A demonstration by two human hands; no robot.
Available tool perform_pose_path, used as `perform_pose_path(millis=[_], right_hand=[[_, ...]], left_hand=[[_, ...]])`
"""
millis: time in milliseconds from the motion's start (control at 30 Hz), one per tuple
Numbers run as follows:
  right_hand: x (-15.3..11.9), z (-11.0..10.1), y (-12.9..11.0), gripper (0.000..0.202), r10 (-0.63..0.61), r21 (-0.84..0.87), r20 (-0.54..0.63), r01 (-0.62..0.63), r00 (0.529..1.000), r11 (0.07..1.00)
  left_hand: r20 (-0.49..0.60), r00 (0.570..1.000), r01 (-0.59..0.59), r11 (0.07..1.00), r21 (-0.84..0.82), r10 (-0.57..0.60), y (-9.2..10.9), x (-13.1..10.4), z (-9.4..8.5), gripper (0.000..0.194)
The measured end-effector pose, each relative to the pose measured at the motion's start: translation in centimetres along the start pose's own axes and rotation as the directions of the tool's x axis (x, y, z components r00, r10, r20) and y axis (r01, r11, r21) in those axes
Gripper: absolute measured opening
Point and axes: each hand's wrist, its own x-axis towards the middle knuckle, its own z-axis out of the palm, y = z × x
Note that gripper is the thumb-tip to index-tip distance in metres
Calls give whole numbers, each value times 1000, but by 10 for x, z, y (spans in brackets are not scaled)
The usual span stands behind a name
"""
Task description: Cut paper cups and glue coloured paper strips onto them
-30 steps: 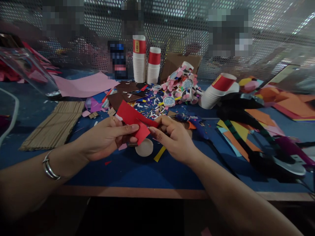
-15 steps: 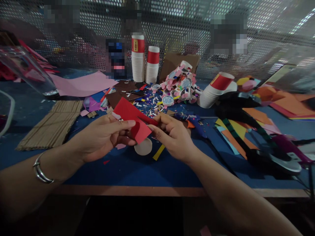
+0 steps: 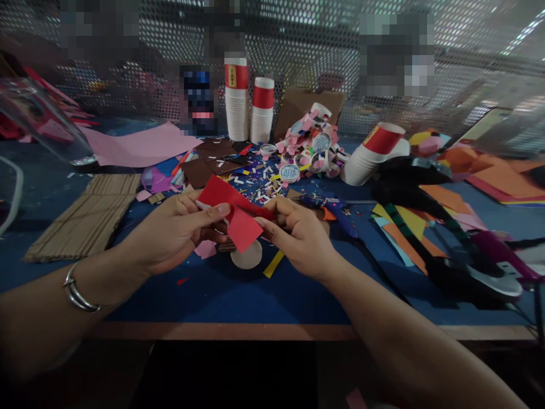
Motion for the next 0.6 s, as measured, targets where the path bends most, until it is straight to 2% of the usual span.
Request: perform_pose_path(millis=[200, 300, 467, 600], right_hand=[[0, 1, 3, 47, -31, 67, -12, 32, 999, 997], [0, 1, 4, 45, -35, 66, -18, 36, 999, 997], [1, -1, 5, 45, -44, -37, -16, 44, 999, 998], [1, -3, 6, 44, -74, -91, -17, 72, 997, 993]], left_hand=[[8, 998, 57, 996, -70, -56, 0, -1, 1, 22], [14, 999, 52, 996, -79, -51, 0, -2, 2, 24], [47, 992, 118, 990, -79, -114, -1, -3, 4, 33], [56, 986, 163, 983, -83, -159, -1, -3, 6, 30]])
